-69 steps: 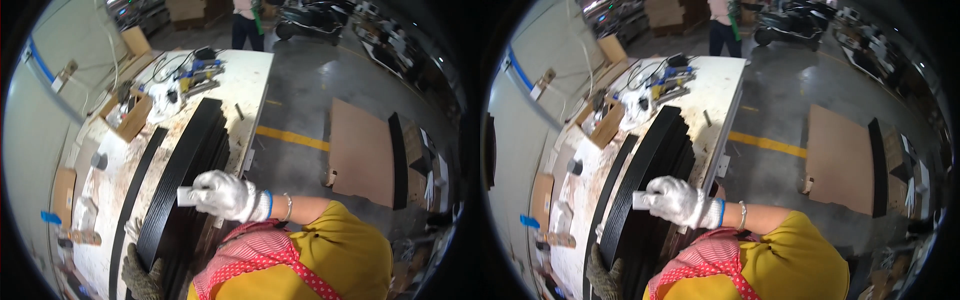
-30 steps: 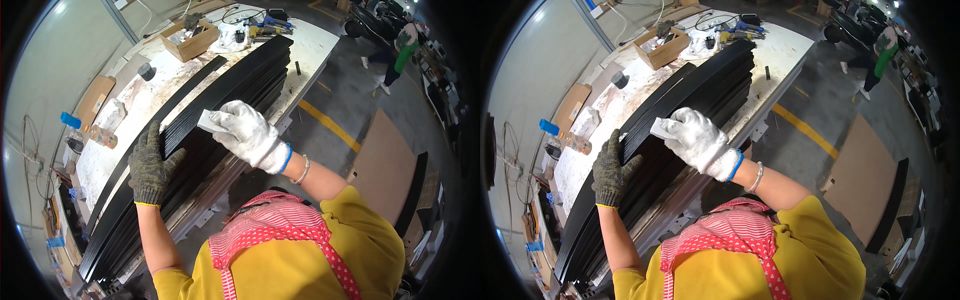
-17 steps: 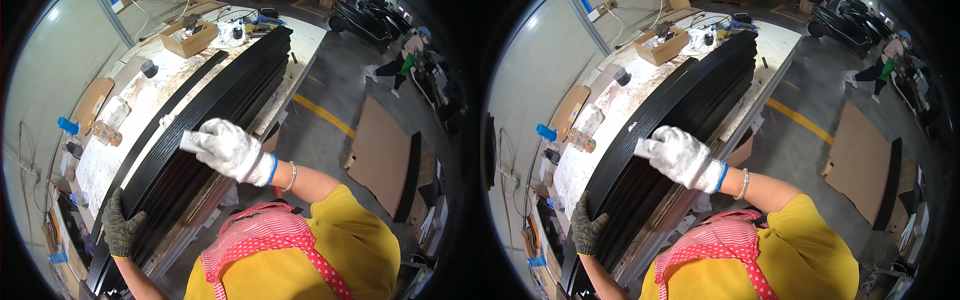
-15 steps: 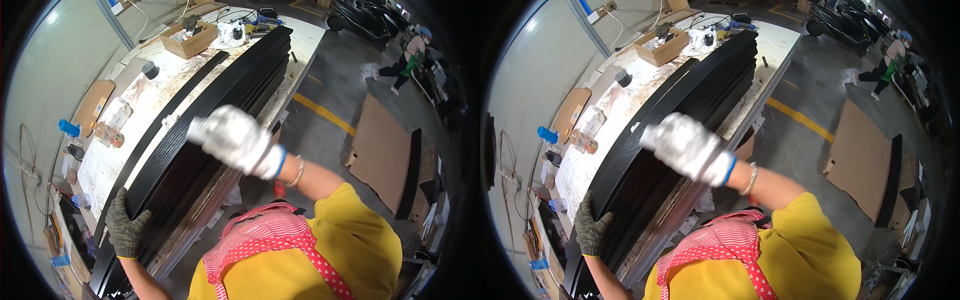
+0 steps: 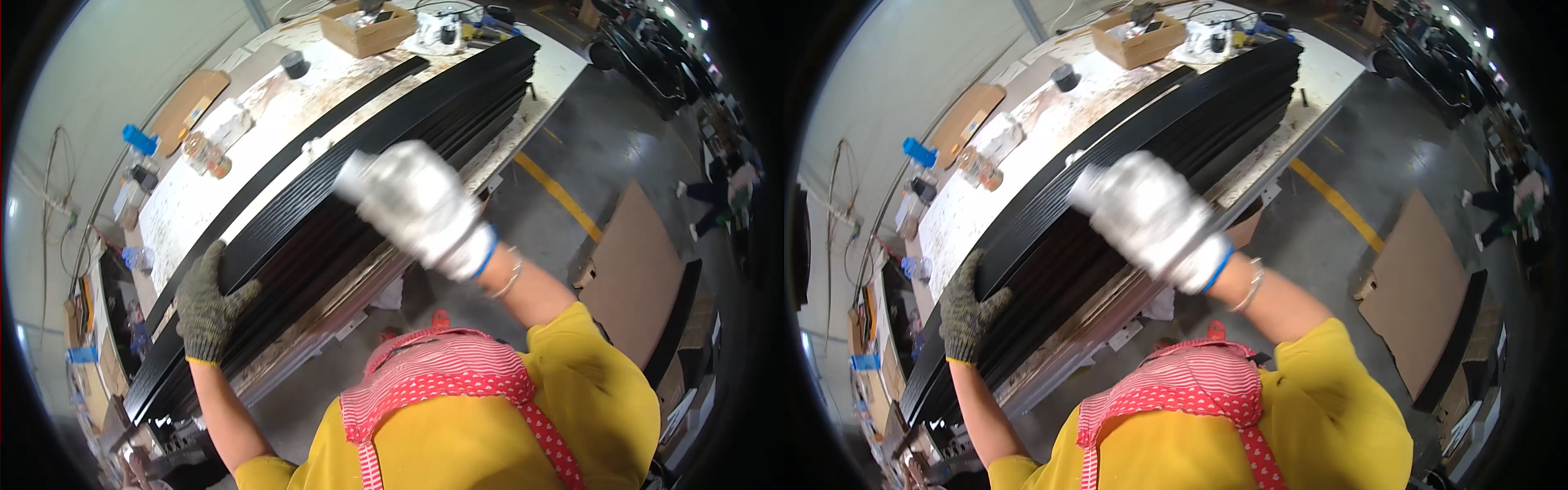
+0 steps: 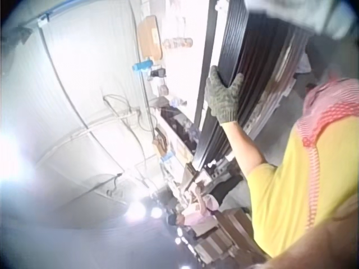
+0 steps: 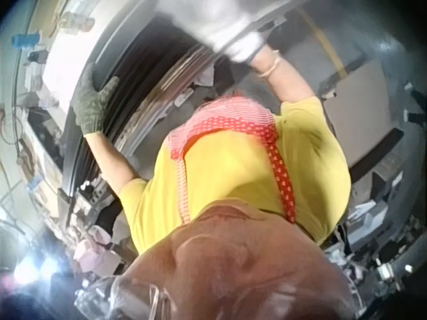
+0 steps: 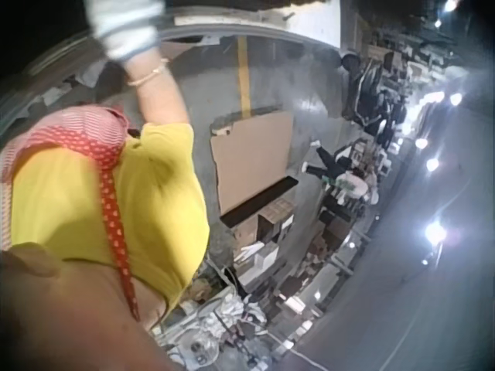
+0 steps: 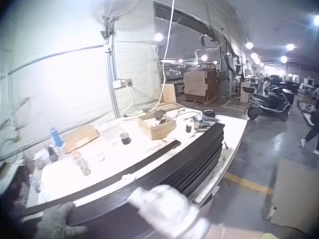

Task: The person sands and wipes down the surfaces and edges of stacked black panels using a sanding block by hand.

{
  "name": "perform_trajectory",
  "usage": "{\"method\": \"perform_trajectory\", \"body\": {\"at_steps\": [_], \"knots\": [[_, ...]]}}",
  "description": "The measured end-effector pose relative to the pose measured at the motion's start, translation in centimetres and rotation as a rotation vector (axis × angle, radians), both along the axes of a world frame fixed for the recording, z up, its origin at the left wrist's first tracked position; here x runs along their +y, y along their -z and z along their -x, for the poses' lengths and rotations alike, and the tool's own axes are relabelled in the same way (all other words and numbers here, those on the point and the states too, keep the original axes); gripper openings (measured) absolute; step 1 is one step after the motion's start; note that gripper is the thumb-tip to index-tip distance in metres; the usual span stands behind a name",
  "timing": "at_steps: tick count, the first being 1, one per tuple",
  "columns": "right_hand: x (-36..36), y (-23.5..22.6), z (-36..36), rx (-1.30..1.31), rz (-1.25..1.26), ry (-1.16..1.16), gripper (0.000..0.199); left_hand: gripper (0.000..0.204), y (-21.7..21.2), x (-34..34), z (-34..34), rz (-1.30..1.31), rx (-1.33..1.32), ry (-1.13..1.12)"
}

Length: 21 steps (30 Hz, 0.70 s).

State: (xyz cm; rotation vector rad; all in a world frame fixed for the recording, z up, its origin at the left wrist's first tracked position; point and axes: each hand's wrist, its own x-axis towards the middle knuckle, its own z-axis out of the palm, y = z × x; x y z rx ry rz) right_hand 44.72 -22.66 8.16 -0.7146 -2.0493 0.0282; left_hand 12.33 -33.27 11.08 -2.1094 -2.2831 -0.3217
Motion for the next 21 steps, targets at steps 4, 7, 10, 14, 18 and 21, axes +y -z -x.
{"method": "perform_trajectory", "body": {"at_steps": [4, 7, 10, 14, 18, 21], "knots": [[5.5, 0.9, -5.1, 0.121, 0.019, 0.359, 0.026, 0.076, -0.1, 0.1, -0.1, -0.031, 0.047, 0.027], [2.2, 1.5, -0.9, -0.098, -0.073, 0.362, 0.027, 0.077, -0.3, 0.2, -0.4, -0.007, 0.029, -0.004], [-4.5, 1.0, 7.1, -0.05, -0.007, 0.058, 0.03, 0.079, -0.3, -0.9, 0.6, 0.025, 0.03, -0.017], [-4.3, -0.2, 6.5, -0.248, -0.392, 0.157, 0.031, 0.088, -2.0, -4.7, 5.9, -0.009, 0.021, 0.147], [-1.7, -0.1, 3.6, 0.185, 0.171, 0.565, 0.031, 0.087, -1.0, -10.2, 15.1, 0.074, 0.077, 0.126], [-5.8, 0.8, 8.3, -0.062, 0.039, 0.403, 0.019, 0.085, -0.7, -11.3, 15.2, 0.104, -0.013, 0.053]]}}
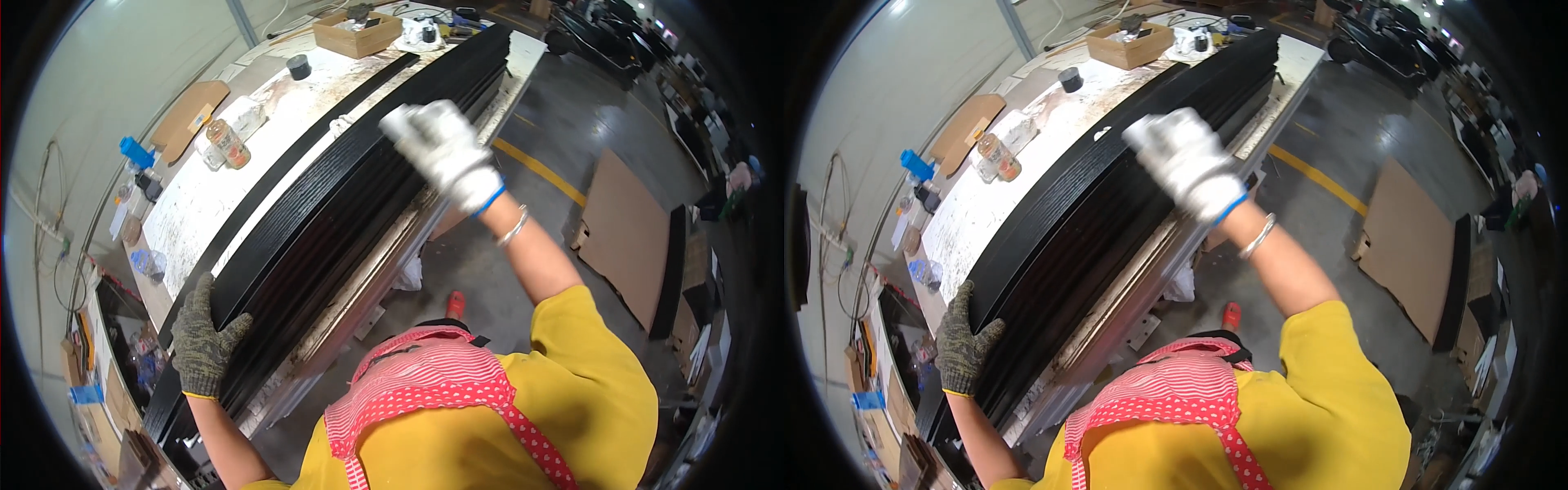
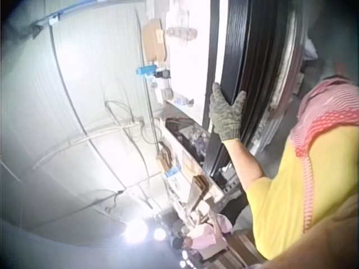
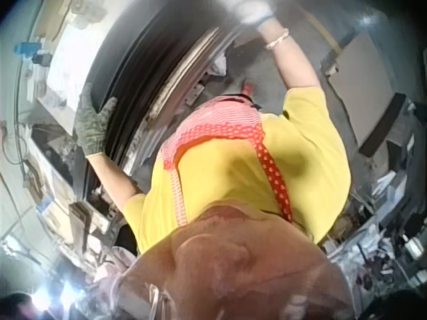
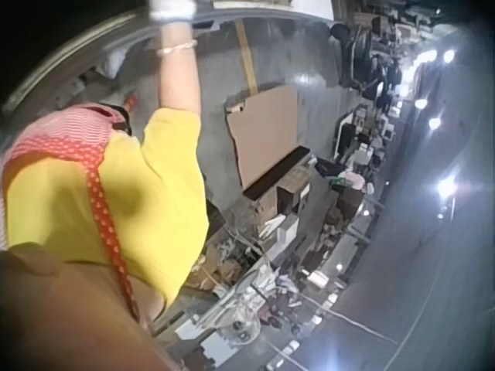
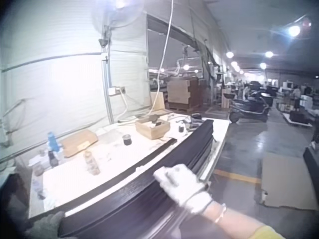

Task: The person sands and wipes down the surfaces and edges of stacked black panels using a sanding block by hand.

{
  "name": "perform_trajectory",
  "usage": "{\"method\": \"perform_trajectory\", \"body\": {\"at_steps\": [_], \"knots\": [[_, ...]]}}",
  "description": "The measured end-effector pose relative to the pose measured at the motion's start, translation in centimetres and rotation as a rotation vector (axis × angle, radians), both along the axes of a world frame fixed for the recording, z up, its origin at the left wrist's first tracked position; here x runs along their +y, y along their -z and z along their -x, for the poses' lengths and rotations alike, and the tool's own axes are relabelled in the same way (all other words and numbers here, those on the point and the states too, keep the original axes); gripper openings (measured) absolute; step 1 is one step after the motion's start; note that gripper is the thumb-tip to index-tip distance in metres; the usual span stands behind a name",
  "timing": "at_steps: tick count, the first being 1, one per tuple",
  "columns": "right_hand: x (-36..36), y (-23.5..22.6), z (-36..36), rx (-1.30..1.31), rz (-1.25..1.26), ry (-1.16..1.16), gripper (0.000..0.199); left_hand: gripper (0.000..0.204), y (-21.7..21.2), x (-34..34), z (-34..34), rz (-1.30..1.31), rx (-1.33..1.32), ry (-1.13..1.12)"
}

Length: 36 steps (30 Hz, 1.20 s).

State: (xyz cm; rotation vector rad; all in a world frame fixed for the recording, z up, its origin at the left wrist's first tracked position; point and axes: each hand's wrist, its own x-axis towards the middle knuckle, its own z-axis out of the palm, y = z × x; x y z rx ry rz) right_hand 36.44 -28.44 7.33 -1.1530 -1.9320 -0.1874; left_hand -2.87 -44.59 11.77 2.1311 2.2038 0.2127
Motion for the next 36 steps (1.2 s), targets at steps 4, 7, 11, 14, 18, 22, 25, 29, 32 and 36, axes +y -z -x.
{"method": "perform_trajectory", "body": {"at_steps": [4, 7, 11, 14, 18, 22, 25, 29, 32, 36], "knots": [[-5.9, 0.6, 7.6, -0.027, -0.046, -0.349, 0.031, 0.082, -0.1, -0.4, 0.3, -0.017, 0.027, -0.026], [-3.1, -0.8, 4.4, -0.295, -0.358, -0.157, 0.033, 0.08, -0.2, -0.3, 0.0, -0.008, 0.011, -0.04], [3.0, 0.1, -2.8, 0.108, 0.169, 0.319, 0.03, 0.08, 0.1, 0.1, -0.3, -0.034, 0.042, -0.019], [0.0, 1.4, 1.1, 0.257, 0.117, -0.092, 0.023, 0.08, -0.1, 0.1, -0.7, -0.013, 0.022, -0.048], [-4.3, -0.3, 3.3, 0.018, 0.123, -0.201, 0.034, 0.08, 0.0, -0.2, -0.3, -0.017, 0.025, -0.061], [0.9, -1.4, -2.0, 0.063, 0.053, 0.089, 0.032, 0.084, 1.3, -0.3, 0.9, -0.091, 0.016, -0.025], [0.3, -0.2, -0.5, -0.006, -0.062, -0.042, 0.034, 0.085, 1.4, 0.0, 0.8, -0.088, 0.017, -0.028], [-3.4, 0.2, 2.2, 0.014, 0.051, -0.294, 0.038, 0.085, 1.6, -0.5, 1.5, -0.102, 0.005, -0.034], [0.2, -0.3, -0.9, 0.032, -0.188, -0.09, 0.025, 0.086, 1.7, -0.1, 1.4, -0.092, -0.01, -0.026], [0.0, 0.9, -0.3, 0.211, 0.049, 0.0, 0.025, 0.085, 1.4, 0.3, 0.9, -0.102, -0.005, -0.011]]}}
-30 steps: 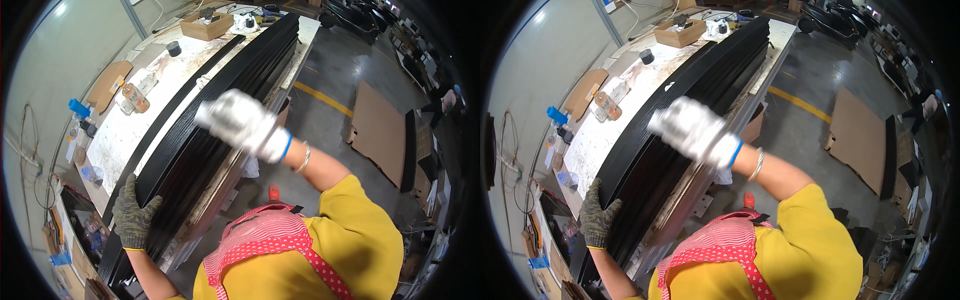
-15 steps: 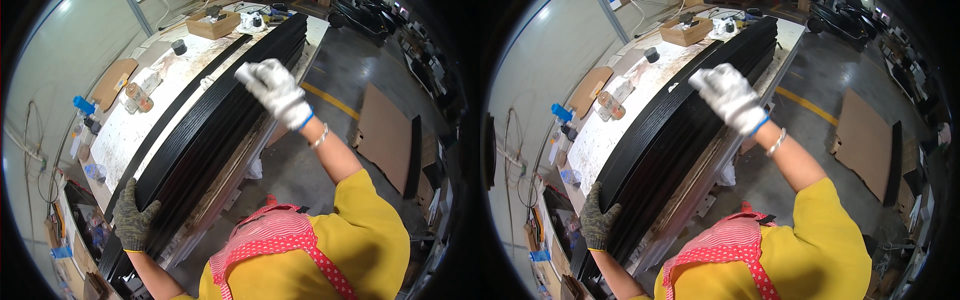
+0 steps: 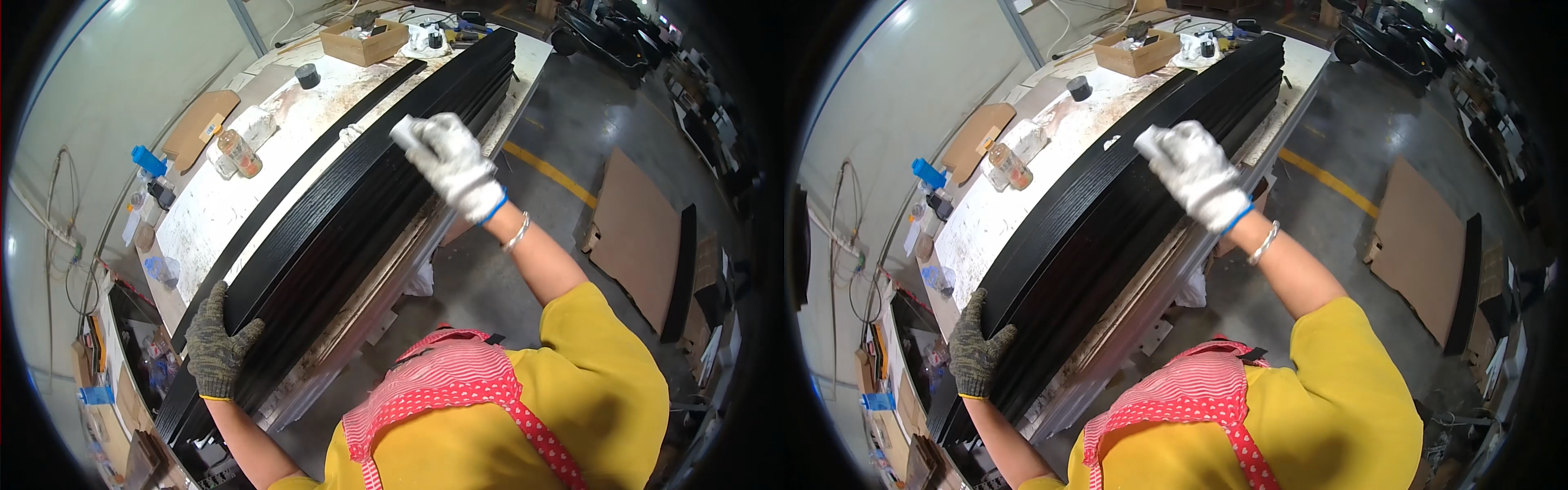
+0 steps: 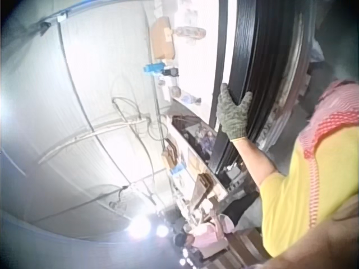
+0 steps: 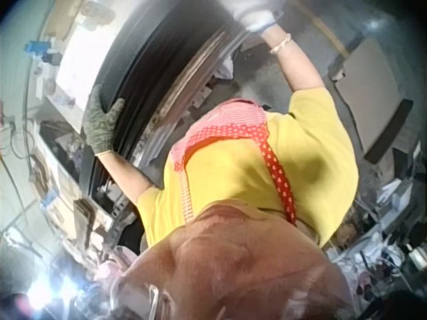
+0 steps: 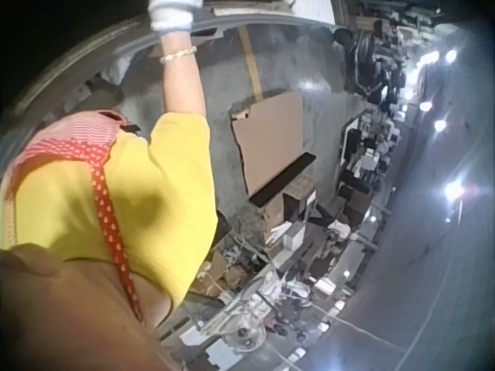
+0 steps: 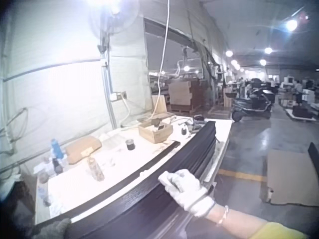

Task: The person sands and wipes down the surfaces and edges of stacked black panels using a sanding block by hand.

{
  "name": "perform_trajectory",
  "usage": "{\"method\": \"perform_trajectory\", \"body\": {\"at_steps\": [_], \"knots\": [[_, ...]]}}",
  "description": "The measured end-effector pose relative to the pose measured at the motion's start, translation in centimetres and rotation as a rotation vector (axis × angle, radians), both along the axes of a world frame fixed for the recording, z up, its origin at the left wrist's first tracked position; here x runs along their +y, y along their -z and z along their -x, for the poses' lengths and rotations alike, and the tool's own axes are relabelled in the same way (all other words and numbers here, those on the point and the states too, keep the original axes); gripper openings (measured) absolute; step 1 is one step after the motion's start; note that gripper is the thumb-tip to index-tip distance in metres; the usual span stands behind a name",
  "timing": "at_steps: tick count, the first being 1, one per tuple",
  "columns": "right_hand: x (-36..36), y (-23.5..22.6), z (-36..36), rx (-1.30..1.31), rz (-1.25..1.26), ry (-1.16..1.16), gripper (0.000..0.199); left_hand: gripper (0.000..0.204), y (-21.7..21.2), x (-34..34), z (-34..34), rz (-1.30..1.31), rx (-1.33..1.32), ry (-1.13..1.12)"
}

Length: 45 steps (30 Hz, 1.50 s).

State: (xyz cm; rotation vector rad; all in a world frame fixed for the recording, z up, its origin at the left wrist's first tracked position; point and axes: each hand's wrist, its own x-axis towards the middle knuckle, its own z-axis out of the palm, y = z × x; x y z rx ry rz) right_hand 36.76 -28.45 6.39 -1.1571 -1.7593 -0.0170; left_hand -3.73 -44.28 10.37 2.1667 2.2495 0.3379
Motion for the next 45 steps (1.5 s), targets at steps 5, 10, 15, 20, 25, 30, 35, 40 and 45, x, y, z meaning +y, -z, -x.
{"method": "perform_trajectory", "body": {"at_steps": [5, 10, 15, 20, 25, 30, 35, 40, 45], "knots": [[-5.8, -0.8, 5.4, 0.07, 0.054, -0.286, 0.029, 0.078, -1.8, -1.0, -1.2, 0.08, 0.022, -0.057], [-3.3, -0.7, 5.8, 0.077, 0.025, 0.059, 0.022, 0.084, -1.1, -0.1, -1.0, 0.045, 0.035, 0.003], [-11.3, -0.3, 15.0, -0.089, -0.07, -0.383, 0.038, 0.09, -1.5, -0.8, -0.3, 0.081, -0.048, -0.037], [-7.9, -1.7, 10.9, -0.45, -0.458, 0.013, 0.035, 0.097, -2.9, -4.6, 5.1, -0.051, -0.011, 0.112], [-9.8, -1.2, 14.9, -0.267, -0.08, -0.016, 0.02, 0.092, -1.7, -10.5, 12.7, 0.108, 0.149, -0.037], [-18.2, -1.3, 25.7, -0.095, -0.01, -0.494, 0.02, 0.093, -1.4, -11.3, 12.9, 0.096, 0.037, -0.051], [-11.3, -1.8, 16.8, -0.507, -0.442, 0.033, 0.031, 0.09, -2.4, -15.6, 17.7, 0.007, -0.019, -0.026], [-16.0, -1.4, 25.0, -0.3, -0.271, -0.261, 0.008, 0.085, -1.5, -16.4, 18.7, 0.079, 0.101, -0.156], [-21.4, -3.5, 31.7, -0.135, -0.191, -0.588, 0.018, 0.094, -2.6, -17.3, 20.7, 0.103, -0.007, -0.111]]}}
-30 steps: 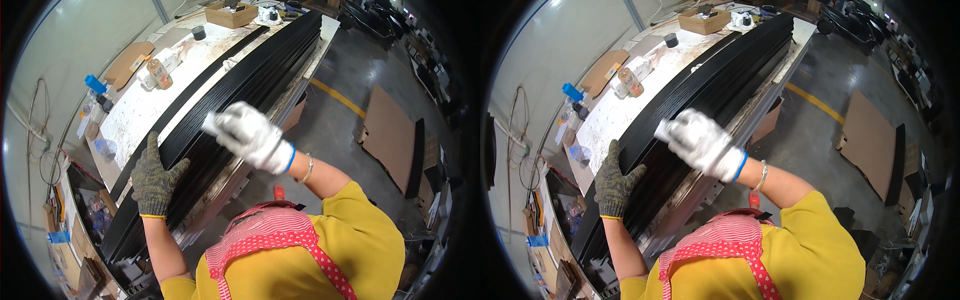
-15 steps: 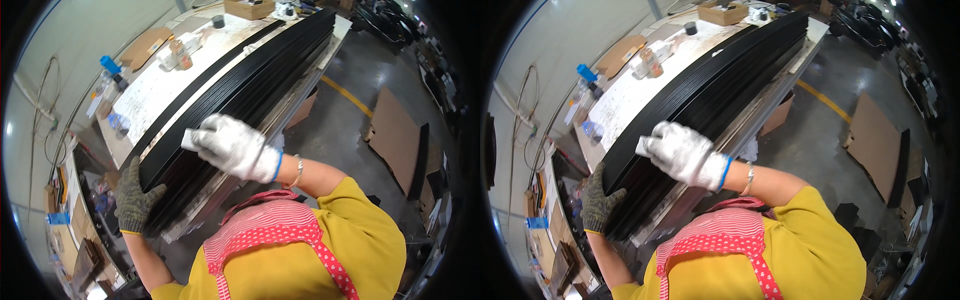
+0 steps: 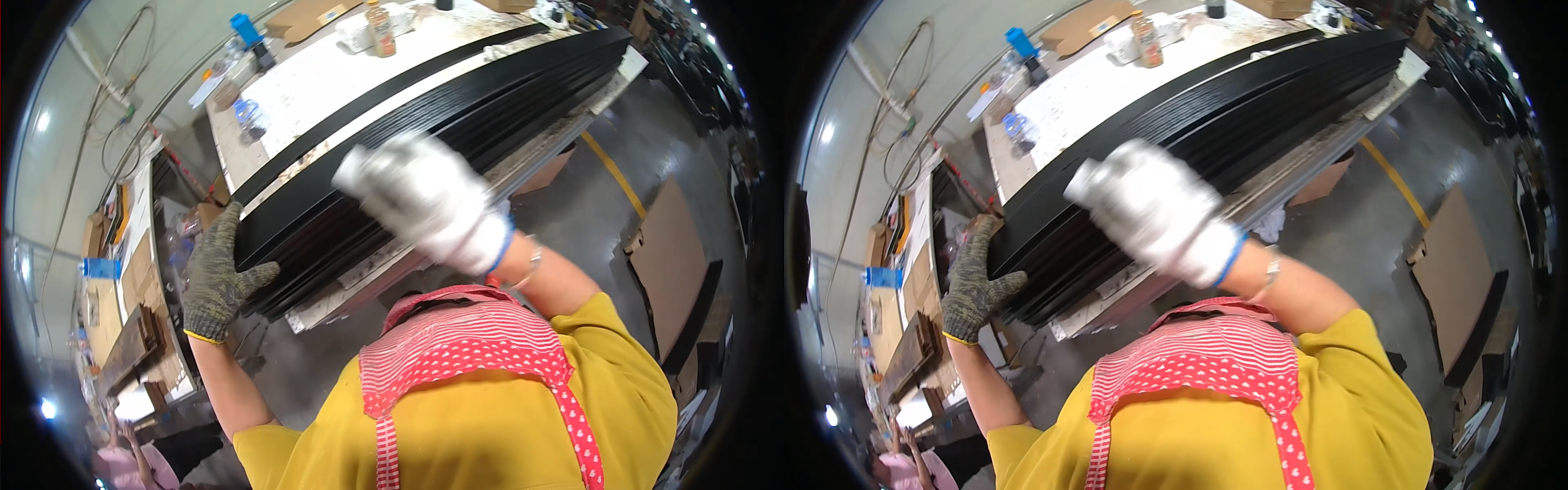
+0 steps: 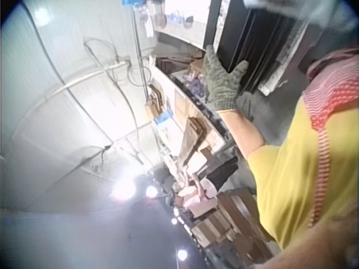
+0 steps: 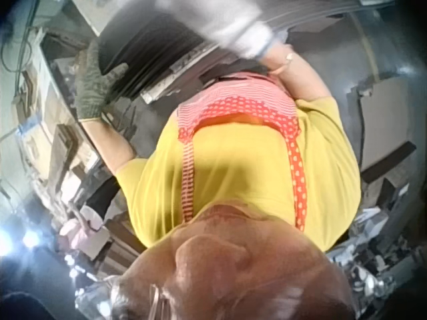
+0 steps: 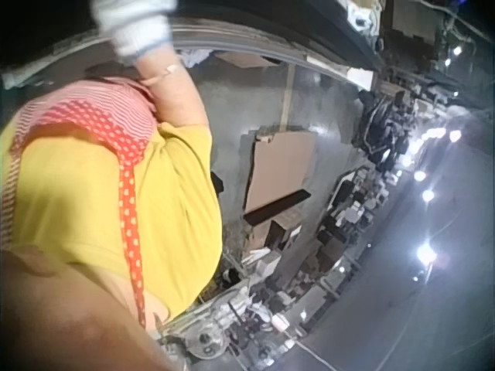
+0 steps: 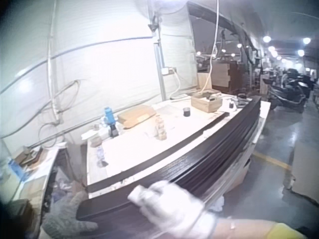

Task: The person sands and wipes down the surfaces and edges of stacked black panels using a sanding block by hand.

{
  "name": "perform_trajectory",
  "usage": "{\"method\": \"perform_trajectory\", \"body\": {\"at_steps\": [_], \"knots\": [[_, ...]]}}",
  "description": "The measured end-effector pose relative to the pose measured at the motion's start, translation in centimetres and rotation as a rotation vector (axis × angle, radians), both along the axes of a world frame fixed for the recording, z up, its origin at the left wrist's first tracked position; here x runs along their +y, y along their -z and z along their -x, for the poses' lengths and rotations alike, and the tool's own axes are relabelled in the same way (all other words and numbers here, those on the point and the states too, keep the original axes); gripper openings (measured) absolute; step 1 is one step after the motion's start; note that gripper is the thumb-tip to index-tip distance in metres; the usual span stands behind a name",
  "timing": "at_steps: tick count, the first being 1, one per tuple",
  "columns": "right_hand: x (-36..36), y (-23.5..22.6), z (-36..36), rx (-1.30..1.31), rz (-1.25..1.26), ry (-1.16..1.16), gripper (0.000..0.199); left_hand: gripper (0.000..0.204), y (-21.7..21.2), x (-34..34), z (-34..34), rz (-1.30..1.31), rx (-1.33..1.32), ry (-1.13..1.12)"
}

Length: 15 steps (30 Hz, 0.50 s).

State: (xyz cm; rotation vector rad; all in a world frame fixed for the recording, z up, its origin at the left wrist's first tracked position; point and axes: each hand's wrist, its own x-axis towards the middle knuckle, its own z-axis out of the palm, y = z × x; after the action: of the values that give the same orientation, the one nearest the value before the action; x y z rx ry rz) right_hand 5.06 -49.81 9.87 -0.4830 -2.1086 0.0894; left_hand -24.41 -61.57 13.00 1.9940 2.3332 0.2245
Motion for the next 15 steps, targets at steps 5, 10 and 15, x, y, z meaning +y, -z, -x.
{"method": "perform_trajectory", "body": {"at_steps": [5, 10, 15], "knots": [[2.0, 1.0, -3.7, -0.086, 0.265, 0.375, 0.021, 0.1, 1.9, -5.2, 7.0, -0.156, -0.208, -0.082], [-2.2, 1.1, 4.4, -0.175, 0.098, -0.023, 0.028, 0.09, 4.2, -6.1, 8.7, -0.07, -0.565, -0.176], [-6.1, -0.1, 13.7, -0.286, 0.126, -0.329, 0.037, 0.093, 5.9, -6.1, 8.4, -0.235, -0.706, -0.052]]}}
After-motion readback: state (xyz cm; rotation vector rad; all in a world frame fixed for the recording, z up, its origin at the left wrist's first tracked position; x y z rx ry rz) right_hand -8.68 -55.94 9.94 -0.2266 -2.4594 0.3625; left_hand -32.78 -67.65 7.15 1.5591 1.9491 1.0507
